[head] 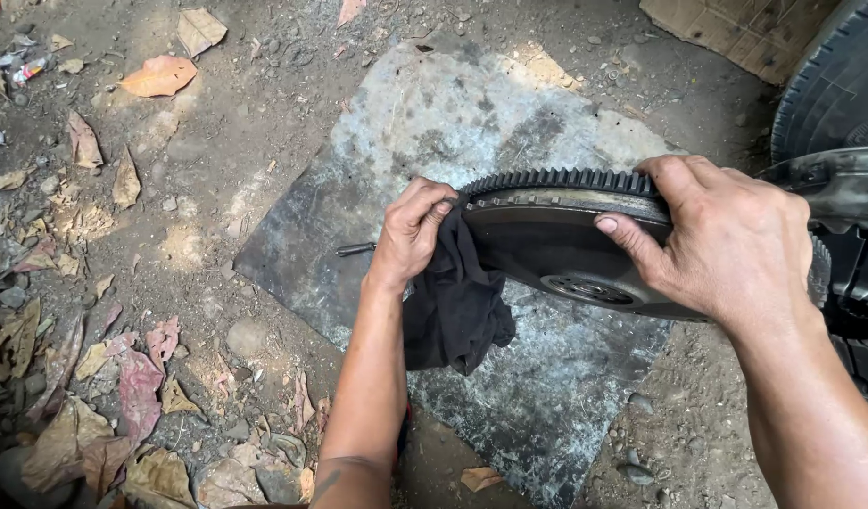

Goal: The person cleans a circular metal car part, likely a flywheel, using a screwdriver to scrape the edges and a black cloth to wipe the surface. The person rotates the part to clean different sections and wipes both sides of the object.

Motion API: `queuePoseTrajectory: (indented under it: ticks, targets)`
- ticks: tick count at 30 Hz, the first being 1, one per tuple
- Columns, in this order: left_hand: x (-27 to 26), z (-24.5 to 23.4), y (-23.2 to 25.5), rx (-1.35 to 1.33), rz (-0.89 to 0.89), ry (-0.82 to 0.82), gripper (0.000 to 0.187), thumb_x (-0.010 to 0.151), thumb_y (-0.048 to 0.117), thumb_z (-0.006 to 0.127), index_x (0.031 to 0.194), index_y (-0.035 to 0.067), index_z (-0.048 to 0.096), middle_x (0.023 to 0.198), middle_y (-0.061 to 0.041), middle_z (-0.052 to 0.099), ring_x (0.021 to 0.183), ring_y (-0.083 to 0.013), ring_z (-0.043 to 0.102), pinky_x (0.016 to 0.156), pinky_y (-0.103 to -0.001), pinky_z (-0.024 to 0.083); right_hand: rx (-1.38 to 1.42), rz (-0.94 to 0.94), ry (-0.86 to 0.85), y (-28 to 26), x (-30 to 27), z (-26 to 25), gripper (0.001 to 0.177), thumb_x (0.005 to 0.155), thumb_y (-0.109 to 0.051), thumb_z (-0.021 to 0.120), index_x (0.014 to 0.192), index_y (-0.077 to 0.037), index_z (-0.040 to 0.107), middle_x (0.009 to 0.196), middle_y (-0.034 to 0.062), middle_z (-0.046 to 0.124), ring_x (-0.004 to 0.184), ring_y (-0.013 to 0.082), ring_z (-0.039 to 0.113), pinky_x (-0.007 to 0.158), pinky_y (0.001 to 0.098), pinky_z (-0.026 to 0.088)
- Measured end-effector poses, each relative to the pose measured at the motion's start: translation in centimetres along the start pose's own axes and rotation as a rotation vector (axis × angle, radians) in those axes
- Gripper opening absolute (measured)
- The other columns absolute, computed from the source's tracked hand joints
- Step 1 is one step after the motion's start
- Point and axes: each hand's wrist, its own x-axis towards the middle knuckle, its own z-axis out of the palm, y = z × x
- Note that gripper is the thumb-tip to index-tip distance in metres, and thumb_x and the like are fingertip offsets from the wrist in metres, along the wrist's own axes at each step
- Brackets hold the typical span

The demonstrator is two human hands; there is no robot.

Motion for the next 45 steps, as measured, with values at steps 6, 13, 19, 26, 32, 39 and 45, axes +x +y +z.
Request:
queuePoseTrajectory:
  ticks: [6, 13, 19, 26, 32, 39, 45]
  targets:
    - [-2.4, -0.4, -6.4, 0.041, -0.186, -0.055, 0.015, 0.098, 0.006, 0.061, 0.109, 0.008, 0.071, 0.105, -0.008, 0.073, 0.086, -0.0184, 0.065, 0.106, -0.043, 0.048, 0.099, -0.009, 0.039, 0.3, -0.2, -0.4, 0.051, 0.1, -0.067, 0.067, 0.119, -0.02, 0.074, 0.093, -0.0056, 0.074, 0.065, 0.0153, 0.07, 0.053, 0.0259, 0.052]
    - [-6.5, 2.6, -6.1, 0.174, -0.403, 0.108, 0.017, 0.102, 0.011, 0.054, 0.117, 0.006, 0.058, 0.092, -0.007, 0.067, 0.075, -0.0178, 0.058, 0.072, -0.033, 0.051, 0.14, -0.002, 0.076, 0.4, 0.0, -0.6, 0.051, 0.1, -0.063, 0.067, 0.118, -0.016, 0.073, 0.098, -0.0019, 0.075, 0.067, 0.0184, 0.071, 0.054, 0.0281, 0.054]
    - [-4.5, 4.1, 4.3, -0.239, -0.512, 0.441, 0.015, 0.106, 0.013, 0.05, 0.114, 0.002, 0.057, 0.103, -0.005, 0.062, 0.091, -0.0114, 0.054, 0.087, -0.026, 0.047, 0.419, -0.05, 0.142, 0.6, 0.2, -1.5, 0.054, 0.112, -0.042, 0.036, 0.135, -0.004, 0.066, 0.11, 0.0146, 0.079, 0.076, 0.0291, 0.075, 0.055, 0.0376, 0.056]
    - [0.0, 13.8, 12.1, 0.253, 0.16, 0.301, 0.027, 0.096, 0.021, 0.061, 0.119, 0.008, 0.062, 0.12, -0.011, 0.059, 0.116, -0.0254, 0.054, 0.104, -0.043, 0.034, 0.953, 0.082, 0.047, 1.8, 0.6, -2.2, 0.057, 0.111, -0.04, 0.026, 0.14, 0.002, 0.053, 0.12, 0.0186, 0.074, 0.083, 0.0367, 0.072, 0.071, 0.0462, 0.053]
    - [-3.1, 14.2, 1.6, 1.043, 0.339, 0.139, 0.01, 0.097, 0.03, 0.057, 0.105, 0.024, 0.057, 0.143, -0.015, 0.051, 0.151, -0.0334, 0.032, 0.113, -0.056, 0.031, 0.973, 0.085, -0.083, 2.6, 0.7, -1.5, 0.061, 0.104, -0.046, 0.019, 0.147, -0.01, 0.045, 0.115, 0.0179, 0.074, 0.081, 0.0415, 0.068, 0.068, 0.0531, 0.05]
    - [-3.1, 19.1, 0.4, 0.479, 0.139, 0.526, 0.052, 0.097, 0.007, 0.053, 0.148, -0.002, 0.044, 0.156, -0.031, 0.037, 0.149, -0.0484, 0.03, 0.121, -0.061, 0.019, 0.932, 0.07, -0.165, 2.4, 2.1, -2.5, 0.046, 0.11, -0.041, 0.022, 0.143, -0.021, 0.048, 0.102, 0.0228, 0.074, 0.101, 0.0556, 0.066, 0.092, 0.0661, 0.046]
    - [-5.3, 26.1, 3.5, 0.581, 0.603, 0.02, 0.046, 0.09, 0.008, 0.05, 0.131, 0.023, 0.064, 0.152, -0.005, 0.056, 0.15, -0.0266, 0.046, 0.129, -0.053, 0.014, 0.945, 0.079, -0.154, 3.1, 2.0, -1.4, 0.051, 0.109, -0.042, 0.022, 0.145, -0.017, 0.047, 0.12, 0.0151, 0.073, 0.108, 0.0553, 0.063, 0.093, 0.0683, 0.044]
